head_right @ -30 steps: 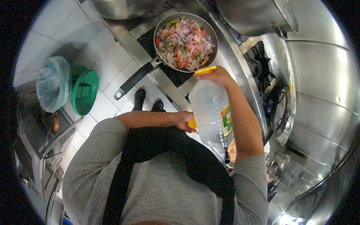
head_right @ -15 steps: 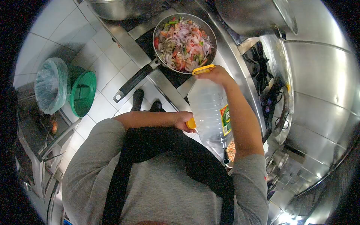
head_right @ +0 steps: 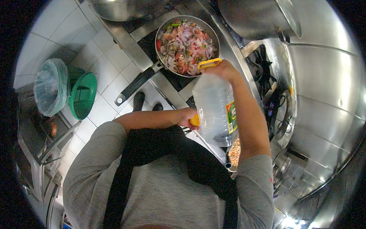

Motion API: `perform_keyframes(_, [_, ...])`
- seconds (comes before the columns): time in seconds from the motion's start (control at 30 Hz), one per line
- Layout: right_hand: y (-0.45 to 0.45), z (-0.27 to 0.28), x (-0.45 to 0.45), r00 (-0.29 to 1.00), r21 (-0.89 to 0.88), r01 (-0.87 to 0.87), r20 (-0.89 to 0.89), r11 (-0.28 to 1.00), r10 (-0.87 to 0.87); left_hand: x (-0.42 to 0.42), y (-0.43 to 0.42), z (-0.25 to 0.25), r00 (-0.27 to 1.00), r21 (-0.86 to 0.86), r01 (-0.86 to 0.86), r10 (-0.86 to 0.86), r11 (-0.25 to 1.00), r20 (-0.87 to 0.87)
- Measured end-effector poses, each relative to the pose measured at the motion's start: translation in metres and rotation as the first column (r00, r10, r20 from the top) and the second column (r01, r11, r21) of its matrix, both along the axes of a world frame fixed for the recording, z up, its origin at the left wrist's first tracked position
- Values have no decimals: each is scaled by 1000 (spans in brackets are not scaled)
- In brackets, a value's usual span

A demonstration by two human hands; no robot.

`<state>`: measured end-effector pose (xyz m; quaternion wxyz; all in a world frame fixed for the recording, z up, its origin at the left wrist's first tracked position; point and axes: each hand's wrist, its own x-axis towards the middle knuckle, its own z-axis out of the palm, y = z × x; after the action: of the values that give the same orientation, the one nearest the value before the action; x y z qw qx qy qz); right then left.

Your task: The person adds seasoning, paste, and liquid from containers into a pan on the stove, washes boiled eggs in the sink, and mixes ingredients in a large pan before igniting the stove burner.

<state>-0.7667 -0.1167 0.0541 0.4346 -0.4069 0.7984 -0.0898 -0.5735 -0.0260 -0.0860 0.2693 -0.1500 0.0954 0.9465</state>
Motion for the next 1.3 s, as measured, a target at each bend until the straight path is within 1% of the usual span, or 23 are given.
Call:
perform_keyframes(0.07, [-6, 5, 2, 1000, -6, -10, -3, 1000, 10, -3, -1, 3, 999, 27, -52, 52, 998, -3])
perform_keyframes(0.17, [-18, 25, 15, 999, 44, -41, 26, 998, 40, -6, -7, 2, 994, 21, -35, 37, 999, -99])
perform_keyframes(0.27, [-27, 36, 25, 999, 54, -51, -9, 997, 52, -8, -13, 9, 997, 20, -47, 48, 999, -55])
perform_keyframes(0.37, [-32, 29, 25, 999, 39, -50, 1, 998, 50, -7, -17, 11, 997, 32, -78, 78, 996, 1])
perform_keyframes(0.47, [-40, 31, 32, 995, 45, -84, -46, 995, 86, -5, -19, 10, 994, 90, -113, 113, 990, 8])
perform_keyframes(0.57, [-48, 50, 53, 992, 55, -127, 0, 990, 127, 4, -22, 13, 993, 16, -120, 120, 993, 16])
perform_keyframes(0.67, [-51, 32, 50, 984, 49, -163, -59, 985, 166, 13, -25, 15, 990, 15, -140, 140, 990, -13])
perform_keyframes(0.77, [-53, 42, 65, 991, 46, -125, 47, 991, 123, 19, -28, 13, 993, 1, -93, 93, 996, -77])
perform_keyframes(0.87, [-54, 39, 67, 993, 68, -120, -13, 990, 121, 22, -25, 11, 992, 6, -118, 118, 993, -36])
perform_keyframes(0.97, [-55, 38, 68, 994, 40, -107, 27, 993, 106, 27, -31, 15, 994, -2, -113, 113, 994, 11])
perform_keyframes(1.07, [-60, 42, 70, 995, 33, -93, 35, 995, 92, 31, -37, 18, 993, -95, -119, 118, 988, -20])
perform_keyframes(1.17, [-64, 47, 76, 995, 71, -91, -43, 993, 94, 32, -40, 12, 974, -9, -151, 148, 988, -174])
perform_keyframes(1.3, [-70, 28, 62, 976, 129, -129, -157, 983, 149, 39, -46, 22, 983, -66, -169, 164, 983, -77])
